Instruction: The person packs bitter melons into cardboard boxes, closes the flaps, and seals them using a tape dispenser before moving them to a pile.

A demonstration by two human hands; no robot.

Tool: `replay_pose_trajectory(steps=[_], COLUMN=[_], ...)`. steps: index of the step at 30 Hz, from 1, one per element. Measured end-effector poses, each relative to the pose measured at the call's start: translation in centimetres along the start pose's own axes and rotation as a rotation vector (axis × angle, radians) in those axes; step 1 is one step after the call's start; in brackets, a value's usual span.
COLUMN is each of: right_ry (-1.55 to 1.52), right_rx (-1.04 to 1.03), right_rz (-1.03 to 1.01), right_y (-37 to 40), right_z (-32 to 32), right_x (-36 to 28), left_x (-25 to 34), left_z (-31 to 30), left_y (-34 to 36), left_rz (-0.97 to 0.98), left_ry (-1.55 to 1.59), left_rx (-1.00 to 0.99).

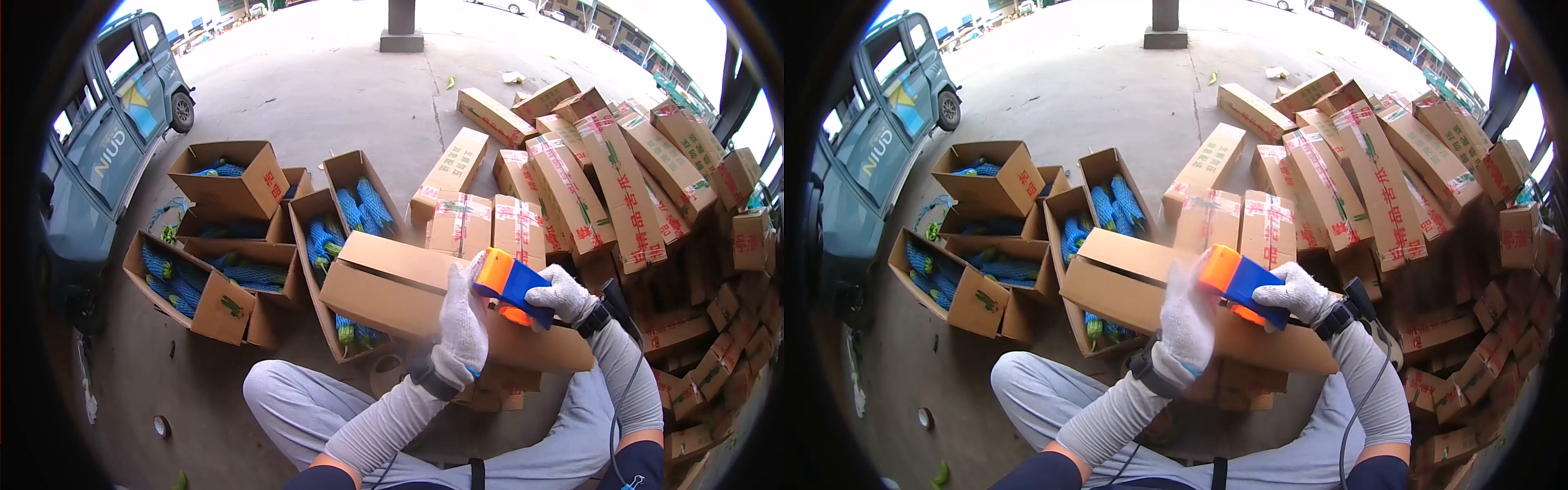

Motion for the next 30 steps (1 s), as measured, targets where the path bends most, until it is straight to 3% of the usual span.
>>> replay_pose_trajectory(steps=[5,9,13,16,18,22,24,30], right_ry=[-0.014,0.027,0.115,0.183,0.284,0.301,0.339,0.672], right_rx=[0.012,0.013,0.064,0.035,0.005,0.047,0.044,0.088], right_rz=[-0.031,-0.023,0.006,0.08,0.109,0.085,0.12,0.099], right_y=[0.1,0.0,0.1,0.4,0.8,2.5,1.7,-2.1], right_z=[0.3,0.4,0.2,0.6,-1.2,-3.2,-0.7,2.6], right_x=[0.2,-0.3,-0.7,-1.9,-1.7,-0.2,-1.5,-4.6], left_x=[-0.6,-0.6,0.2,1.7,5.3,20.6,25.5,28.0], left_z=[-0.3,-0.6,-1.7,-3.4,-4.1,-9.8,-11.6,-18.4], left_y=[-1.6,-1.9,-2.9,-3.9,-4.0,-6.8,-7.7,-11.4], left_rz=[-0.157,-0.288,-0.039,0.004,0.104,0.385,0.451,0.447], left_ry=[0.186,0.278,0.07,-0.138,-0.137,-0.102,-0.152,-0.252], left_rx=[0.138,0.068,0.269,0.284,0.298,0.396,0.423,0.466])
Point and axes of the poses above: each hand's wrist, its own y-axis away from the middle knuckle, its own z-axis out of the palm, x = y × z, the point moved 5 cm from there along -y, towards the middle knuckle, and after that the axes turned 12 degrees about x, right-handed, at the moved point
